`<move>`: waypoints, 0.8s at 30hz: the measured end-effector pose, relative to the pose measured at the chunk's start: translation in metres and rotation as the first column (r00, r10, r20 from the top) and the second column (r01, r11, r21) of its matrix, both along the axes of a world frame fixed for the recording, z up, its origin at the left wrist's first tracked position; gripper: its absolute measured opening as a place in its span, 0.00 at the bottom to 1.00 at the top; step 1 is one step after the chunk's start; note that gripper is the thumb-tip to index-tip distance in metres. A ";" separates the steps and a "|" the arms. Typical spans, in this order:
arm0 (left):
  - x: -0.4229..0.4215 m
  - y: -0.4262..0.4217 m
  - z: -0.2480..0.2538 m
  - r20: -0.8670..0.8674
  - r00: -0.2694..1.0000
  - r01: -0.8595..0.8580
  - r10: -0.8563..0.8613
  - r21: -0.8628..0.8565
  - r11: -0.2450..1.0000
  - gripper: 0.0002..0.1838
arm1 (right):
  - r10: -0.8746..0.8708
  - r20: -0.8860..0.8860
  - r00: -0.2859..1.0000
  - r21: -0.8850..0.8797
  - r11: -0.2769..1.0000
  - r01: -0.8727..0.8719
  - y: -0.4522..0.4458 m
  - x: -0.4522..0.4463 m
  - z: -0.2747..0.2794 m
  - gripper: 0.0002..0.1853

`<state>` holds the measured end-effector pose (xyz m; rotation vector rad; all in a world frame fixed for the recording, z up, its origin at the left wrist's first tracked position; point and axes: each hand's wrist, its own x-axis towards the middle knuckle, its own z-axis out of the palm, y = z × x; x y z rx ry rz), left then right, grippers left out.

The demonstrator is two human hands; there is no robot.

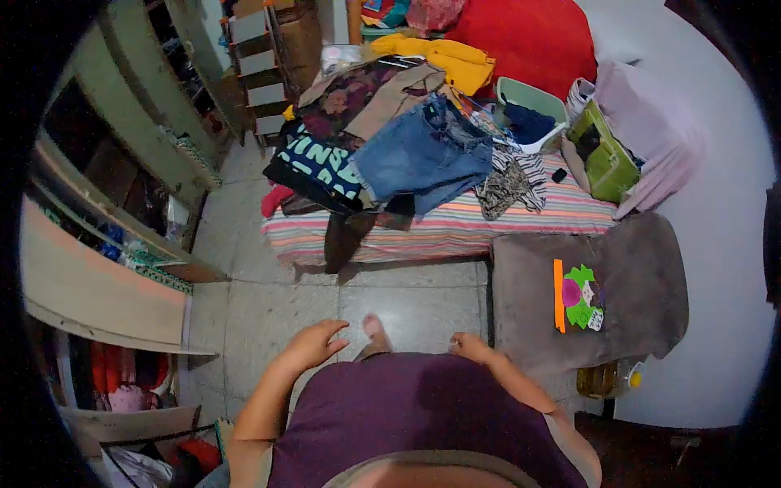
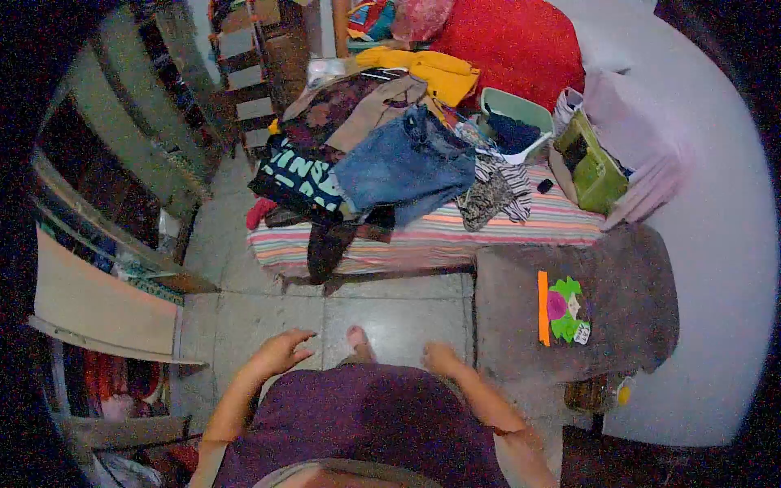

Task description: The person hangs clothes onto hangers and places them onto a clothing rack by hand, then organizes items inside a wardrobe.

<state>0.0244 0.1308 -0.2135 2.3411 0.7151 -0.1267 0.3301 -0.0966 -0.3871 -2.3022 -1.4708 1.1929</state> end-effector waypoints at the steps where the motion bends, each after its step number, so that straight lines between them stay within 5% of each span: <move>1: 0.009 0.011 -0.009 -0.018 0.999 0.028 -0.028 0.006 1.000 0.21 | -0.019 -0.035 0.999 0.014 1.000 0.020 0.000 0.004 -0.010 0.19; 6: 0.041 0.072 -0.035 -0.063 0.995 0.074 -0.073 0.023 0.997 0.22 | -0.114 -0.193 0.975 0.058 0.990 0.127 0.043 0.028 -0.038 0.18; 8: 0.046 0.104 -0.056 -0.031 0.998 0.058 -0.057 0.011 0.998 0.21 | -0.103 -0.418 0.903 0.136 0.975 0.175 0.067 0.055 -0.123 0.17; 10: 0.049 0.139 -0.075 -0.059 0.998 0.028 -0.023 0.085 0.996 0.21 | -0.018 -0.366 0.931 0.199 0.975 0.098 0.106 0.080 -0.125 0.16; 12: 0.057 0.162 -0.074 -0.077 0.996 -0.027 0.035 0.100 0.995 0.21 | 0.128 -0.048 0.991 0.180 0.977 -0.117 0.163 0.081 -0.036 0.14; 15: 0.071 0.198 -0.056 -0.045 0.992 -0.117 0.122 0.092 0.989 0.21 | 0.075 0.013 0.997 0.317 0.946 -0.075 0.231 0.101 -0.002 0.12; 18: 0.085 0.223 -0.052 -0.059 0.987 -0.146 0.152 0.090 0.985 0.21 | 0.017 -0.001 1.000 0.415 0.909 -0.015 0.293 0.116 0.042 0.12; 24: 0.093 0.247 -0.054 0.022 0.974 -0.224 0.224 0.009 0.974 0.22 | 0.096 -0.111 0.989 0.478 0.878 -0.032 0.355 0.144 0.026 0.10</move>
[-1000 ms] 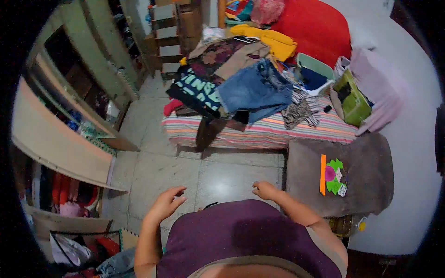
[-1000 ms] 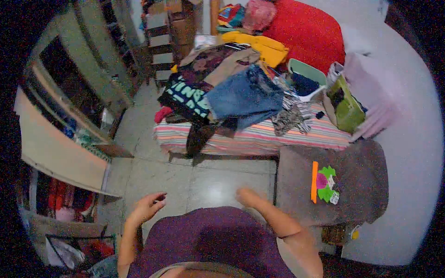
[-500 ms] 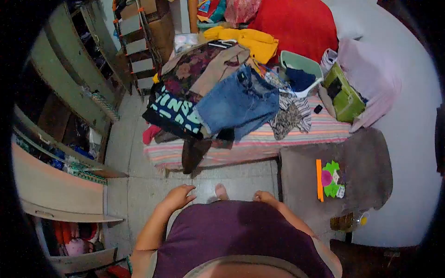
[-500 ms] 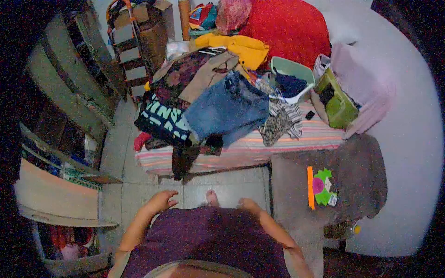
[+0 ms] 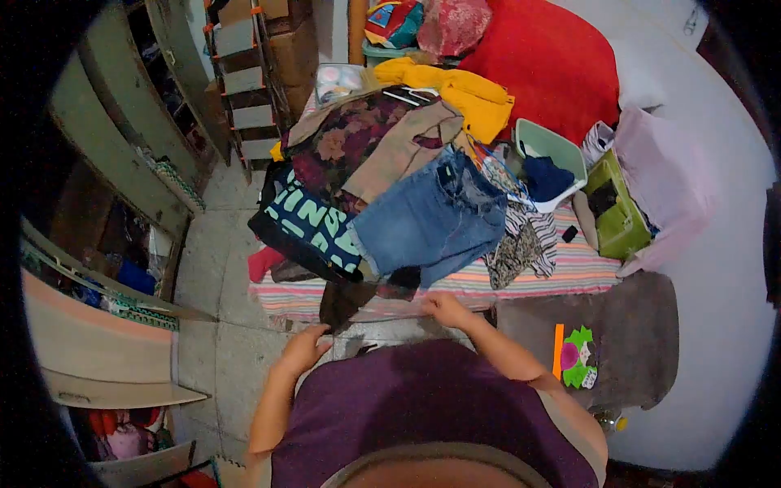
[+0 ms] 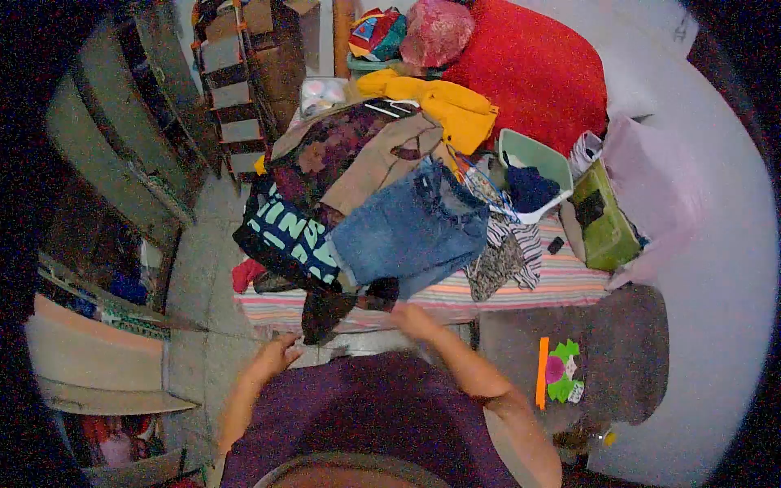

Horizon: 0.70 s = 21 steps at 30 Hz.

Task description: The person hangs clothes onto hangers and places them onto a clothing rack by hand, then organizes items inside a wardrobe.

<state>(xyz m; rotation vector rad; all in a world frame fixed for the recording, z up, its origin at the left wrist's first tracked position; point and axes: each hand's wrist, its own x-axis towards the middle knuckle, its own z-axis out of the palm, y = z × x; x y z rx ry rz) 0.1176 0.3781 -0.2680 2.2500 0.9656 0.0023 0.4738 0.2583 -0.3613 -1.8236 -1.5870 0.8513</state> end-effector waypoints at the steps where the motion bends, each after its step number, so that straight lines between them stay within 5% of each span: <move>1: -0.002 0.003 -0.001 -0.023 0.999 -0.044 0.042 -0.051 0.998 0.22 | -0.009 -0.031 0.999 0.005 1.000 0.009 0.010 0.006 0.002 0.09; 5: -0.014 -0.001 -0.005 -0.052 0.975 -0.218 0.216 -0.029 0.976 0.22 | 0.064 -0.134 0.989 0.106 0.993 -0.050 0.052 0.052 -0.007 0.08; 7: -0.015 0.001 -0.003 -0.115 0.955 -0.281 0.272 -0.069 0.957 0.22 | -0.330 -0.602 0.727 -0.296 0.938 0.180 0.090 0.077 0.010 0.10; 10: -0.016 -0.002 -0.019 -0.040 0.917 -0.399 0.397 -0.084 0.913 0.23 | -0.477 -0.707 0.522 -0.320 0.874 0.366 0.146 0.126 0.030 0.12; 14: 0.016 0.007 -0.029 -0.108 0.871 -0.491 0.480 -0.142 0.859 0.23 | -0.519 -0.781 0.347 -0.285 0.792 0.541 0.214 0.196 0.043 0.08; 18: 0.076 0.022 -0.002 -0.155 0.859 -0.506 0.488 -0.108 0.856 0.23 | -0.546 -0.758 0.358 -0.296 0.776 0.557 0.277 0.284 0.036 0.12; 21: 0.107 0.032 0.005 -0.138 0.850 -0.521 0.509 -0.075 0.850 0.23 | -0.659 -0.675 0.333 -0.290 0.651 0.701 0.315 0.322 0.036 0.11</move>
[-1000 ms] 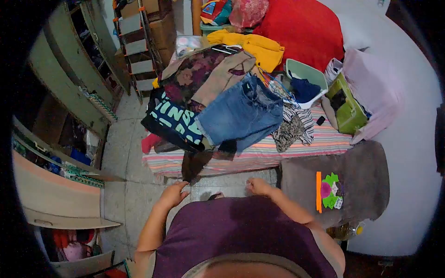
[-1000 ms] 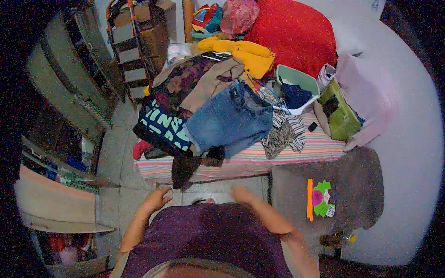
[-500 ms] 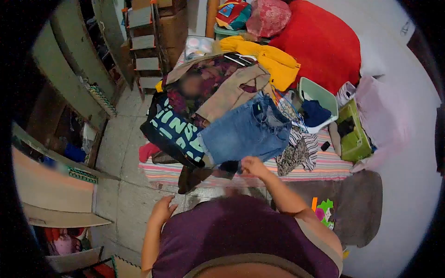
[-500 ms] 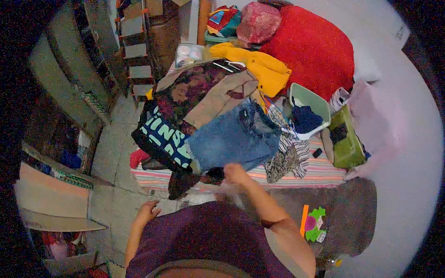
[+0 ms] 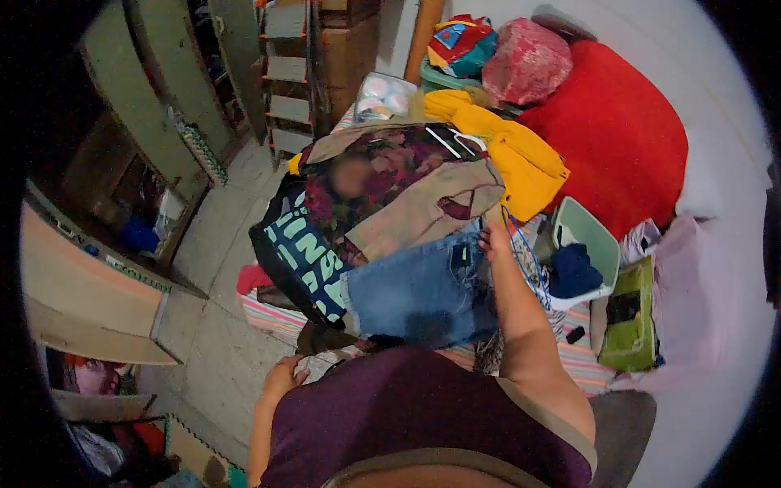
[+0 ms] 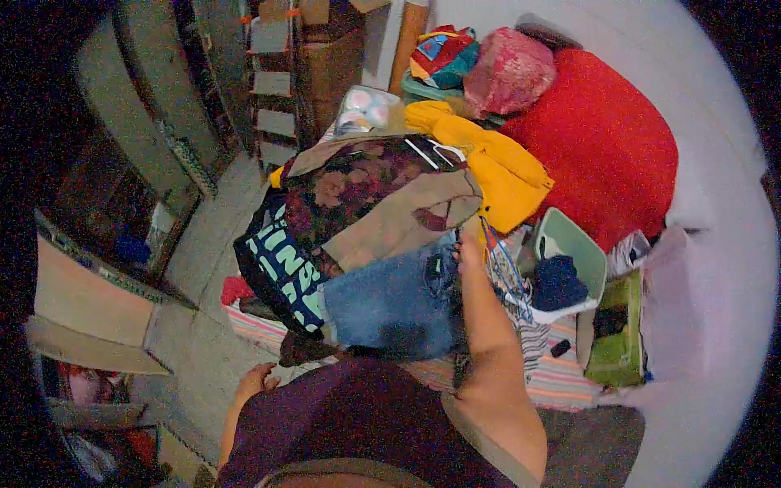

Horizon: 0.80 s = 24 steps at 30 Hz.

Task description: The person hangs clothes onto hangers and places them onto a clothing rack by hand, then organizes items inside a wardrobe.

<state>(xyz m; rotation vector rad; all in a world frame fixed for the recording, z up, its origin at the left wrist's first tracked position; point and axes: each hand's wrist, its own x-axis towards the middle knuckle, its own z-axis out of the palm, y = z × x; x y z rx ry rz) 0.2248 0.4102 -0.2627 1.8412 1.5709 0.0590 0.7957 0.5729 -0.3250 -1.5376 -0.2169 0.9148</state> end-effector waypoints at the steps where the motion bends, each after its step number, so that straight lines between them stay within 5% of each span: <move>1: 0.007 0.003 0.002 0.008 1.000 -0.007 0.006 0.018 1.000 0.23 | 0.023 -0.010 1.000 0.025 0.999 -0.023 0.012 0.019 -0.008 0.11; 7: 0.036 0.011 0.012 -0.091 0.995 -0.044 0.038 -0.066 0.997 0.23 | -0.033 -0.036 0.999 0.124 0.992 0.037 0.082 0.077 -0.021 0.08; 8: 0.040 0.011 0.014 -0.095 0.993 -0.072 0.064 -0.084 0.994 0.23 | 0.058 0.072 0.996 0.122 0.990 -0.066 0.102 0.120 -0.064 0.07; 11: 0.050 0.006 0.012 -0.104 0.987 -0.131 0.120 -0.105 0.986 0.23 | -0.221 0.118 0.968 0.273 0.944 0.182 0.128 0.126 -0.060 0.08; 15: 0.060 0.004 0.005 -0.085 0.978 -0.198 0.191 -0.084 0.977 0.22 | -0.082 -0.224 0.971 0.188 0.974 0.126 0.121 0.102 0.007 0.14; 17: 0.065 0.006 0.011 -0.087 0.971 -0.232 0.225 -0.086 0.969 0.22 | -0.019 -0.225 0.974 0.152 0.987 0.055 0.153 0.146 -0.036 0.15; 20: 0.071 0.011 0.014 -0.111 0.965 -0.247 0.237 -0.088 0.965 0.22 | 0.072 -0.193 0.979 0.065 0.996 -0.060 0.176 0.148 -0.027 0.14; 22: 0.071 0.013 0.013 -0.123 0.963 -0.256 0.242 -0.114 0.960 0.22 | 0.252 -0.138 0.958 0.045 0.968 -0.248 0.177 0.124 0.013 0.15; 24: 0.076 0.018 0.019 -0.115 0.965 -0.245 0.235 -0.081 0.966 0.22 | 0.254 -0.151 0.955 0.100 0.965 -0.241 0.186 0.101 0.036 0.14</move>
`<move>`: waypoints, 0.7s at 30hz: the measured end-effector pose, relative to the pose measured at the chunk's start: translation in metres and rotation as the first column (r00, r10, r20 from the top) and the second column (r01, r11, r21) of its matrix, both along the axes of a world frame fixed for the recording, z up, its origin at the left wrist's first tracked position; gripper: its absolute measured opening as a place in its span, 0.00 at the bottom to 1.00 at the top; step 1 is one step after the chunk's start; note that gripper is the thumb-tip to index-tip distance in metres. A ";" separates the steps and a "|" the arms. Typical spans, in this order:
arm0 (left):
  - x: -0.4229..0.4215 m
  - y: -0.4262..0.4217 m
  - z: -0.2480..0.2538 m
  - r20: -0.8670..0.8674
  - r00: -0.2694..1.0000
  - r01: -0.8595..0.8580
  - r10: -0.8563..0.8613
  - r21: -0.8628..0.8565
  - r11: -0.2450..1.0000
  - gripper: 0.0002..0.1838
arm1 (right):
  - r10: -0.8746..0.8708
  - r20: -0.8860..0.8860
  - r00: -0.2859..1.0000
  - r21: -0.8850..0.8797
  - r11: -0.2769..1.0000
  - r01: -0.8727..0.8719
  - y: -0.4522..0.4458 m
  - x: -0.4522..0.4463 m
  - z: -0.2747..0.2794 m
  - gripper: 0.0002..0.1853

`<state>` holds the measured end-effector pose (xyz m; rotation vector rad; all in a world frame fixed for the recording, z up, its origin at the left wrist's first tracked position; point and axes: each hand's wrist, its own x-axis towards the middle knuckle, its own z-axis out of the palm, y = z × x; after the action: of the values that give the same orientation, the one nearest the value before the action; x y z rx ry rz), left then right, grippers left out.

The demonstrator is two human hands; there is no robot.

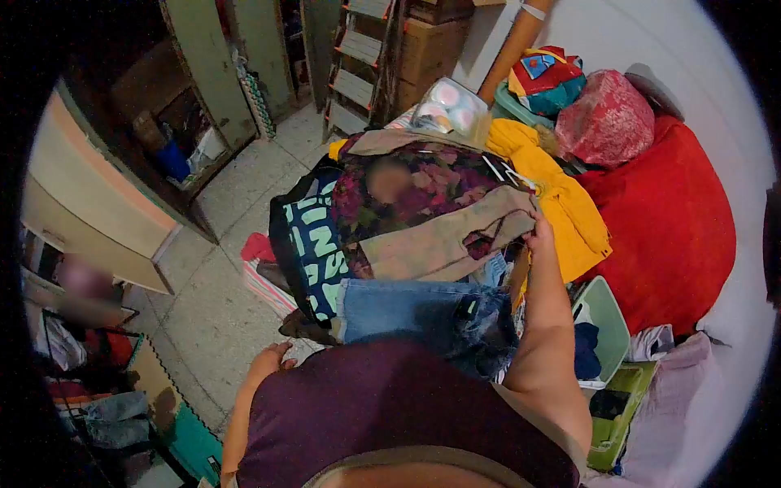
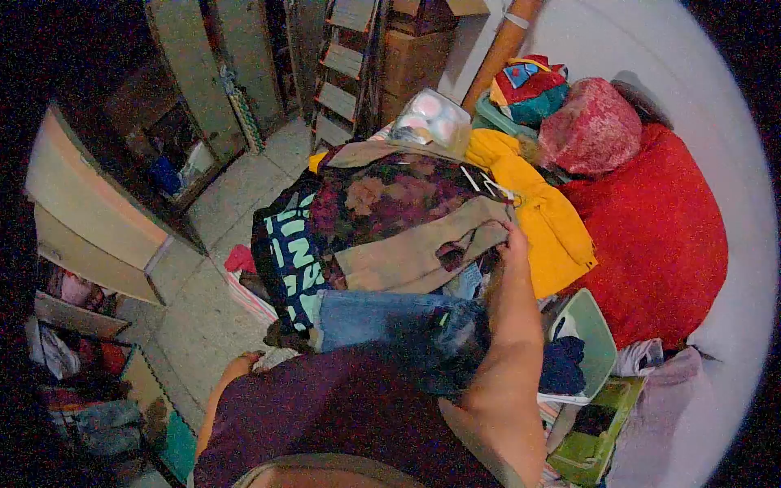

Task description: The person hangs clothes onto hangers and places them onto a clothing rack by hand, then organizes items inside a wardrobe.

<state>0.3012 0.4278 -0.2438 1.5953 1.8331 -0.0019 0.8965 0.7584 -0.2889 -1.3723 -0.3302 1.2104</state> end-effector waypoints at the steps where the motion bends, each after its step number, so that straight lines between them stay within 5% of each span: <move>1: 0.001 0.002 0.002 -0.002 1.000 0.005 -0.005 0.019 1.000 0.22 | -0.002 -0.016 1.000 0.027 1.000 0.003 0.002 -0.015 0.011 0.14; 2: 0.000 0.004 0.001 0.000 1.000 0.022 -0.022 0.031 0.999 0.22 | 0.016 0.071 0.997 0.063 0.998 -0.020 -0.001 -0.035 0.028 0.12; 5: -0.003 0.007 -0.007 0.019 0.999 0.049 -0.050 0.088 0.995 0.21 | 0.212 -0.034 0.977 0.413 0.893 -0.180 -0.012 -0.070 0.045 0.13; 10: -0.004 0.025 0.007 0.097 0.990 0.075 -0.099 0.222 0.972 0.20 | 0.434 0.017 0.901 0.488 0.783 -0.387 -0.092 -0.154 0.130 0.19; 13: 0.002 0.044 0.026 0.309 0.948 -0.039 -0.079 0.359 0.933 0.21 | 0.564 0.004 0.826 0.490 0.719 -0.493 -0.122 -0.196 0.146 0.21; 15: -0.001 0.061 0.025 0.566 0.821 -0.136 -0.073 0.318 0.938 0.23 | 0.610 0.042 0.791 0.459 0.691 -0.558 -0.140 -0.233 0.147 0.23; 17: 0.002 0.074 0.045 0.571 0.802 -0.170 -0.178 0.503 0.848 0.30 | 0.693 0.040 0.719 0.452 0.630 -0.632 -0.151 -0.272 0.143 0.22; 18: 0.001 0.079 0.063 0.621 0.770 -0.201 -0.146 0.454 0.868 0.35 | 0.718 0.052 0.694 0.431 0.611 -0.664 -0.158 -0.289 0.140 0.22; 19: 0.000 0.086 0.067 0.789 0.597 -0.293 -0.145 0.383 0.876 0.40 | 0.739 0.066 0.670 0.413 0.591 -0.693 -0.163 -0.305 0.137 0.21; 21: -0.004 0.099 0.074 0.881 0.449 -0.433 -0.150 0.361 0.826 0.44 | 0.776 0.080 0.626 0.394 0.552 -0.735 -0.174 -0.331 0.123 0.20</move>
<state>0.2970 0.5271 -0.1700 1.2984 1.0821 1.3415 0.5654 0.5847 -0.1664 -0.7834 -1.1293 1.7937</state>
